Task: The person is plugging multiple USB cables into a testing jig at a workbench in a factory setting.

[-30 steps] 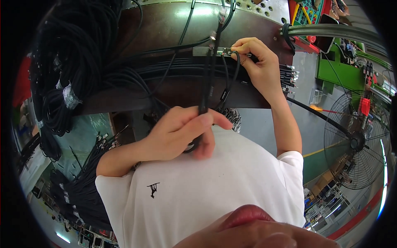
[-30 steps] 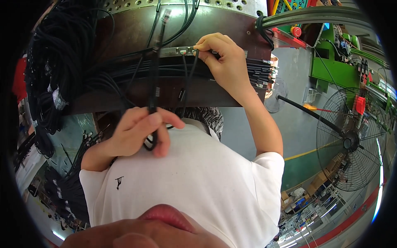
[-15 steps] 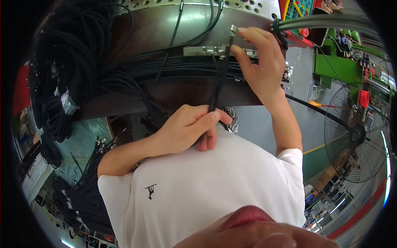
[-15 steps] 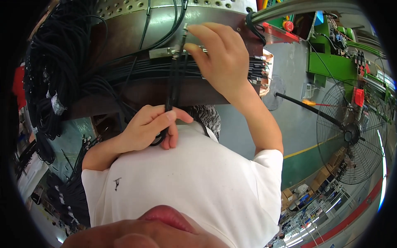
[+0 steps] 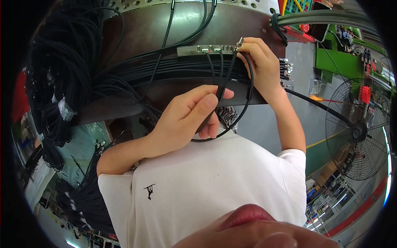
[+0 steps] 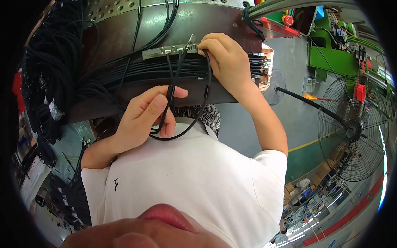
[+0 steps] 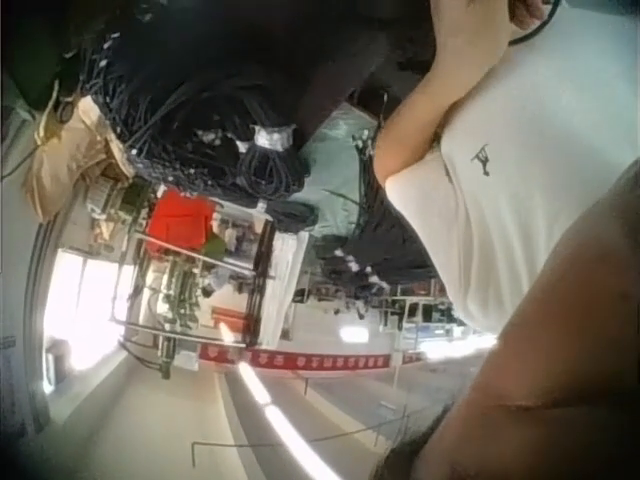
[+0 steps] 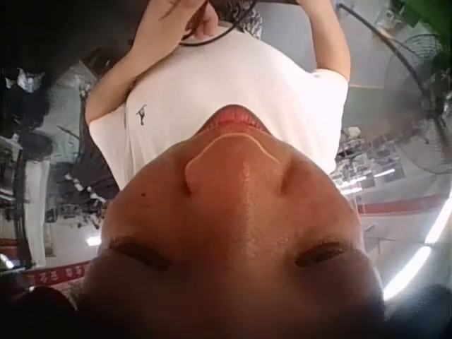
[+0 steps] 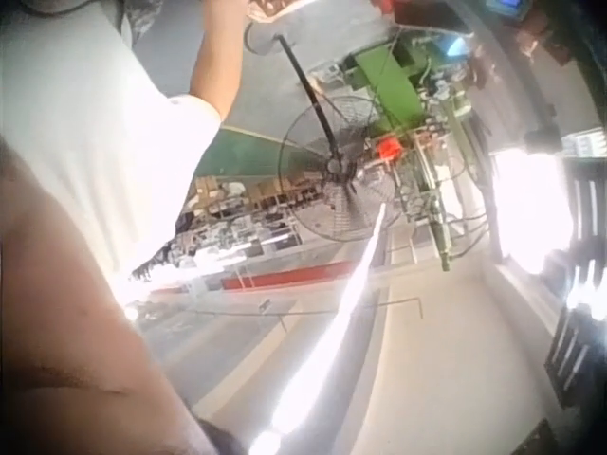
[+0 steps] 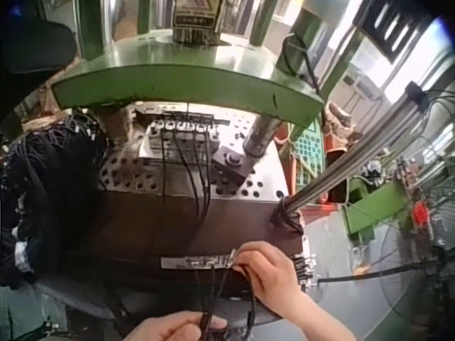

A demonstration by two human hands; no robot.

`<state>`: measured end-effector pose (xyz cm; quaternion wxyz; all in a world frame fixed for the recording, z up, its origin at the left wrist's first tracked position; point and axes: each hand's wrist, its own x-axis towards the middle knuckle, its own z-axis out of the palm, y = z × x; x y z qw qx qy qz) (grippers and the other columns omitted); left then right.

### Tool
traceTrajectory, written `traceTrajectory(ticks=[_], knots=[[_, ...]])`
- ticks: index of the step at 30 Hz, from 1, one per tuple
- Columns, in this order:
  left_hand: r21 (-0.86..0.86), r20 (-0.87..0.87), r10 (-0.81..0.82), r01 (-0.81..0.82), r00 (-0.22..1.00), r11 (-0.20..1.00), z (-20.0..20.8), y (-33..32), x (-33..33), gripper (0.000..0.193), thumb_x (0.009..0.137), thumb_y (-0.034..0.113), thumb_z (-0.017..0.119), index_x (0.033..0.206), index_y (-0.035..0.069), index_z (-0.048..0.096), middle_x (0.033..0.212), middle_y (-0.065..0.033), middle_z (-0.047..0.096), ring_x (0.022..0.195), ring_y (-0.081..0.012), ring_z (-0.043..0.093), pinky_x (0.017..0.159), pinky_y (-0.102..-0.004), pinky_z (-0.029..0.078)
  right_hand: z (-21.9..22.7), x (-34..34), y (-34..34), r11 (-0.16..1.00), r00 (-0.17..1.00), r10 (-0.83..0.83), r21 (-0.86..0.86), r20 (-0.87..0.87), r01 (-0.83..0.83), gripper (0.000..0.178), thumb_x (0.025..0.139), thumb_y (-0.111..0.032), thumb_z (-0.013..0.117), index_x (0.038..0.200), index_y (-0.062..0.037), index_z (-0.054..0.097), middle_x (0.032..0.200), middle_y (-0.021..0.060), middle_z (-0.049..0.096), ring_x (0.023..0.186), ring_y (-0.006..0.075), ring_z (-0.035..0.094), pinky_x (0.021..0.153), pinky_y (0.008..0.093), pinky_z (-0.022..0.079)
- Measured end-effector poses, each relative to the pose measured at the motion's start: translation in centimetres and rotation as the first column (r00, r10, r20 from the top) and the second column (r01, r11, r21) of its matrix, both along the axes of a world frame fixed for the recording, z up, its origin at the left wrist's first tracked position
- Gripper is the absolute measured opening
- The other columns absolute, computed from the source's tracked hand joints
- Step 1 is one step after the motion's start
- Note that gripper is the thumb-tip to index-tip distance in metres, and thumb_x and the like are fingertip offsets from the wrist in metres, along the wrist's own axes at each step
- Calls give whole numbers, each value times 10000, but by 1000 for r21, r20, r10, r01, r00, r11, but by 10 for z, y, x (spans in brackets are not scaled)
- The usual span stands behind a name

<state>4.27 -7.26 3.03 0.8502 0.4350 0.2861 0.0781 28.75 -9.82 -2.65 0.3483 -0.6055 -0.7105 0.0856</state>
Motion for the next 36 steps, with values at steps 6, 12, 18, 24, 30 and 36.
traceTrajectory(ticks=[6,12,18,24,30,36], knots=[[-198,7,-126,125,992,972,11,19,21,323,1073,274,396,1086,1,568,630,-72,616,506,-99,550,484,-216,433,29,16,3,931,921,112,283,374,-228,417,725,-60,708,1134,-110,646,1000,26,650,807,196,631,686,314,490],[-169,-75,-269,253,960,952,26,29,34,297,1051,226,413,967,2,587,615,-72,622,498,-83,535,491,-217,436,36,20,-1,895,888,50,374,457,-243,368,696,-105,708,1055,-50,647,943,58,645,788,205,625,684,328,500],[525,-189,-279,337,941,781,33,36,19,231,995,115,523,1086,-30,677,740,-26,694,585,-51,563,554,-211,476,9,26,-10,992,1000,18,123,12,-19,220,717,55,715,916,-25,667,988,94,664,806,260,642,677,335,523],[487,-91,68,-15,994,874,13,77,-7,323,1031,181,484,1222,-36,628,916,-77,696,833,-103,626,775,-233,505,-6,22,-11,992,890,-91,-117,-447,42,196,806,172,622,942,32,622,1025,109,652,863,200,668,748,269,574],[581,-116,379,-246,918,775,-16,169,-3,412,1034,264,483,1349,7,553,1311,-129,611,1145,-149,597,972,-275,489,4,19,-7,991,973,-70,-123,-221,44,165,791,129,664,908,21,621,976,110,663,838,238,656,701,303,543],[-244,470,389,-306,793,920,-79,225,74,349,1055,259,435,1214,-34,541,1178,-157,627,1064,-266,623,957,-385,510,15,17,-6,965,976,-104,-256,-190,53,165,777,75,719,882,17,606,993,98,656,864,232,632,710,326,522]])
